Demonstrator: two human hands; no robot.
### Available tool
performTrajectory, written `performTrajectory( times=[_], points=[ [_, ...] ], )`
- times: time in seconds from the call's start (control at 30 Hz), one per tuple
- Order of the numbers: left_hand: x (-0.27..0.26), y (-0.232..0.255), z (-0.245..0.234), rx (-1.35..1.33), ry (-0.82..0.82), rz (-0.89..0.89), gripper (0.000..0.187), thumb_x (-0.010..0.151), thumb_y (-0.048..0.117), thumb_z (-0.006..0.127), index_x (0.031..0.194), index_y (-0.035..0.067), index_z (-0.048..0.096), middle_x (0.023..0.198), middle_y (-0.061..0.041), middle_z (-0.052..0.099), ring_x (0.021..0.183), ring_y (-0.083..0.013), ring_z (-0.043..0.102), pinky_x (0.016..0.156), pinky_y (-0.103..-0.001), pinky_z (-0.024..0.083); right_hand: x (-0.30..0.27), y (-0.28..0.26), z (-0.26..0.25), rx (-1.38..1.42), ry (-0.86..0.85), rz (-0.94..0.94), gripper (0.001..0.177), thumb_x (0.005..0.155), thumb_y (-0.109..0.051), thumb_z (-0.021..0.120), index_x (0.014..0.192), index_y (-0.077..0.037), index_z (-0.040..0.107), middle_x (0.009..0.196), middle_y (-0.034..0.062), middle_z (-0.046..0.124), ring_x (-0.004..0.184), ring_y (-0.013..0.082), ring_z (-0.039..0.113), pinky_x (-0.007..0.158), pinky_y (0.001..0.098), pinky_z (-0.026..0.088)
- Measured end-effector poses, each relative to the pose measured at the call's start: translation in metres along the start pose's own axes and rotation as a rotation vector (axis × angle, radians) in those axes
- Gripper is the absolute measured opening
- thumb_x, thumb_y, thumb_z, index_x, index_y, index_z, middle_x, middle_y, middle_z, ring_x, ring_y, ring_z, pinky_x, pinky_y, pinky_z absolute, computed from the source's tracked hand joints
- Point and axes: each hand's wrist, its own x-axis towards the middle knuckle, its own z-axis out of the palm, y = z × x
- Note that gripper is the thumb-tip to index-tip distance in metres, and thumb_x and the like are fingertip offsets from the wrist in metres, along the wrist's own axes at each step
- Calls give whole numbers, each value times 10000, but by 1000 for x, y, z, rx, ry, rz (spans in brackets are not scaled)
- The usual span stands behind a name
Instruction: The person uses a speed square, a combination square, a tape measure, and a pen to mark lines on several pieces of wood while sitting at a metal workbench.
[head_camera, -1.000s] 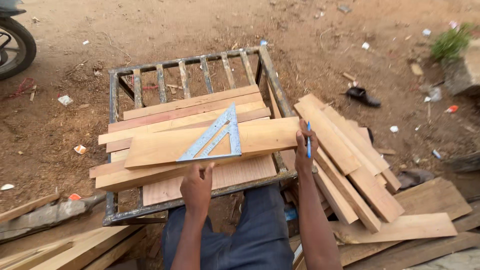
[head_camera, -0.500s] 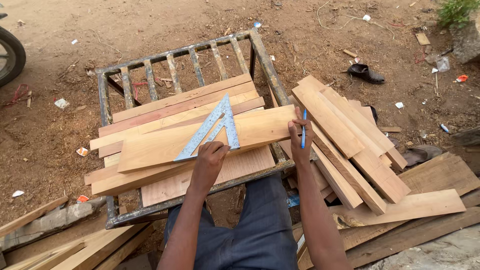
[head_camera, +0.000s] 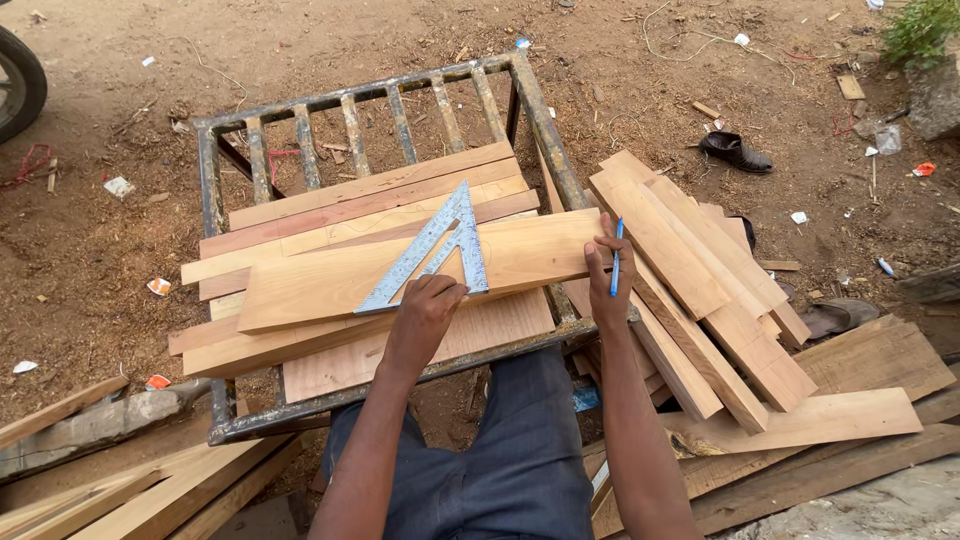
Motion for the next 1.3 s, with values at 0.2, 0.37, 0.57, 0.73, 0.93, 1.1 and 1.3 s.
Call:
performTrajectory(
  times=[0.2,0.37,0.57,0.73,0.93,1.1,1.3],
  points=[
    [3,0,-2,-14,-24,-28,165,886,73,731,1048,47,748,996,-54,677,982,-243,625,864,-403,472,0,-8,1,-80,54,-30,259,1103,-214,493,1318,-74,531,1527,252,523,1465,353,491,1214,462,419],
    [7,-6,-5,41,-64,16,138,896,69,716,1032,62,734,1067,-63,690,1086,-253,633,974,-414,480,6,-25,30,-149,-218,27,275,1125,-213,479,1270,-95,681,1155,139,724,1062,212,705,915,370,615],
    [10,-15,-7,87,-133,91,192,891,167,719,1074,111,717,1277,-59,710,1281,-234,612,1121,-471,422,38,-56,97,-131,-464,171,248,988,-190,656,1125,-4,747,959,89,785,861,142,731,750,300,582],
    [11,-25,-5,88,-139,158,203,894,183,722,1082,107,711,1244,-59,730,1246,-236,643,1086,-464,443,49,-66,107,-285,-501,216,237,965,-216,687,1075,-22,766,863,106,782,748,149,723,667,306,564],
    [12,-28,-7,99,-165,170,180,899,167,717,1073,121,720,1225,-48,740,1235,-224,653,1079,-456,449,45,-98,94,-460,-660,218,234,981,-246,676,1022,-44,789,787,117,757,636,161,678,604,334,538],
    [12,-29,-8,82,-170,158,199,903,184,723,1090,113,724,1220,-45,737,1238,-219,648,1090,-453,438,43,-100,84,-468,-657,379,264,997,-276,649,1046,-61,795,765,117,756,614,194,639,568,371,516],
    [15,-32,-8,38,-193,123,289,885,224,733,1143,95,728,1235,-48,731,1249,-218,627,1099,-459,417,48,-77,109,-375,-622,302,293,993,-287,618,1139,-85,771,893,96,788,695,158,717,641,314,597]
  ],
)
